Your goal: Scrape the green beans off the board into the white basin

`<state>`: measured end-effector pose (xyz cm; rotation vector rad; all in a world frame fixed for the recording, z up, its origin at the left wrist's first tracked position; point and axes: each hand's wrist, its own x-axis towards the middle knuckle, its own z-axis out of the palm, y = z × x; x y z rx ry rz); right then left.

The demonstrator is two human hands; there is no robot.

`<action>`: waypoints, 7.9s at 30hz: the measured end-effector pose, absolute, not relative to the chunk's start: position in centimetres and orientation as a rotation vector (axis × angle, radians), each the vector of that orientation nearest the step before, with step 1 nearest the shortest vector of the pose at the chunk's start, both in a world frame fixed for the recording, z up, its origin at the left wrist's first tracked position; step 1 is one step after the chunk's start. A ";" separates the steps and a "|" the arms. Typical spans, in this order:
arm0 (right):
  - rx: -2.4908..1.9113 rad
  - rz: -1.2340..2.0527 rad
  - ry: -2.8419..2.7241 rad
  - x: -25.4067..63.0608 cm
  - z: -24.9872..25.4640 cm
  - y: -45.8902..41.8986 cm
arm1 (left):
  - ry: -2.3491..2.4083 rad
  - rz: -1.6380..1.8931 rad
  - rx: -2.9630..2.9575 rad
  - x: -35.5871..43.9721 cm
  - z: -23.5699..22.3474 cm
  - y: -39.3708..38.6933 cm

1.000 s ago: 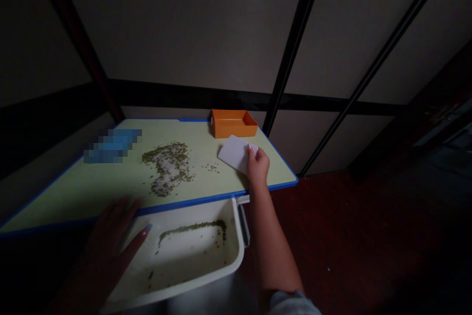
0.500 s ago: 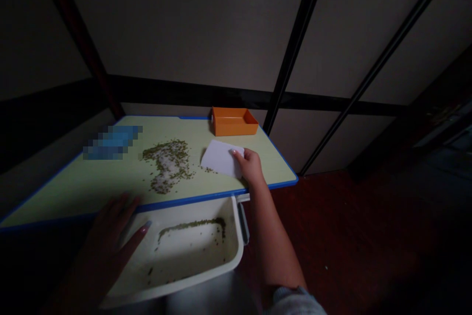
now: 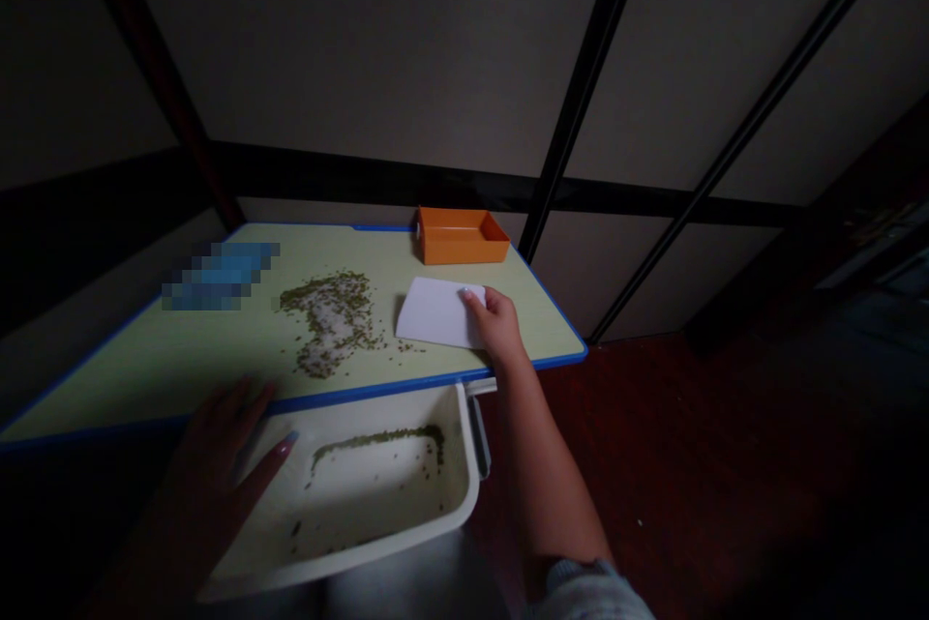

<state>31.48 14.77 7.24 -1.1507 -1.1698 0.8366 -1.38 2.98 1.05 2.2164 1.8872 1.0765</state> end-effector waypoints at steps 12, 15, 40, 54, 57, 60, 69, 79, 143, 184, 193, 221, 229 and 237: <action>-1.163 0.873 -1.145 35.6 6.2 14.0 | 1.903 1.067 2.219 -1.4 1.0 2.9; -1.177 0.873 -1.183 35.5 6.1 13.9 | 1.920 1.056 2.206 -1.2 1.0 2.8; -1.295 0.657 -1.146 35.5 6.3 13.6 | 1.893 1.086 2.197 -1.2 1.0 2.7; -1.276 0.704 -1.172 35.0 6.6 13.3 | 1.896 1.083 2.171 -1.1 1.2 2.5; -1.279 0.702 -1.180 34.9 6.6 13.2 | 1.898 1.090 2.185 -1.1 1.0 2.6; -1.262 0.712 -1.193 34.9 6.5 13.3 | 1.897 1.059 2.202 -1.1 0.9 2.7; -1.223 0.777 -1.224 35.2 6.0 13.6 | 1.908 1.052 2.228 -1.2 0.7 2.8; -1.198 0.814 -1.219 35.0 6.2 13.4 | 1.902 1.044 2.238 -1.3 1.0 2.6; -1.226 0.768 -1.186 34.6 6.8 12.8 | 1.923 0.989 2.158 -0.4 2.4 2.2; -1.197 0.786 -1.223 34.6 6.5 13.0 | 1.915 1.041 2.186 -0.8 1.6 2.4; -1.209 0.840 -1.216 34.3 6.8 12.6 | 1.936 1.021 2.184 -0.5 2.0 2.4; -1.276 0.876 -1.391 31.8 6.9 13.0 | 1.881 1.115 2.186 -1.1 0.9 2.7; -1.254 0.943 -1.379 31.4 7.2 12.8 | 1.875 1.132 2.188 -1.0 0.9 2.6; -1.242 0.995 -1.390 30.1 7.5 12.3 | 1.879 1.141 2.190 -0.9 1.2 2.6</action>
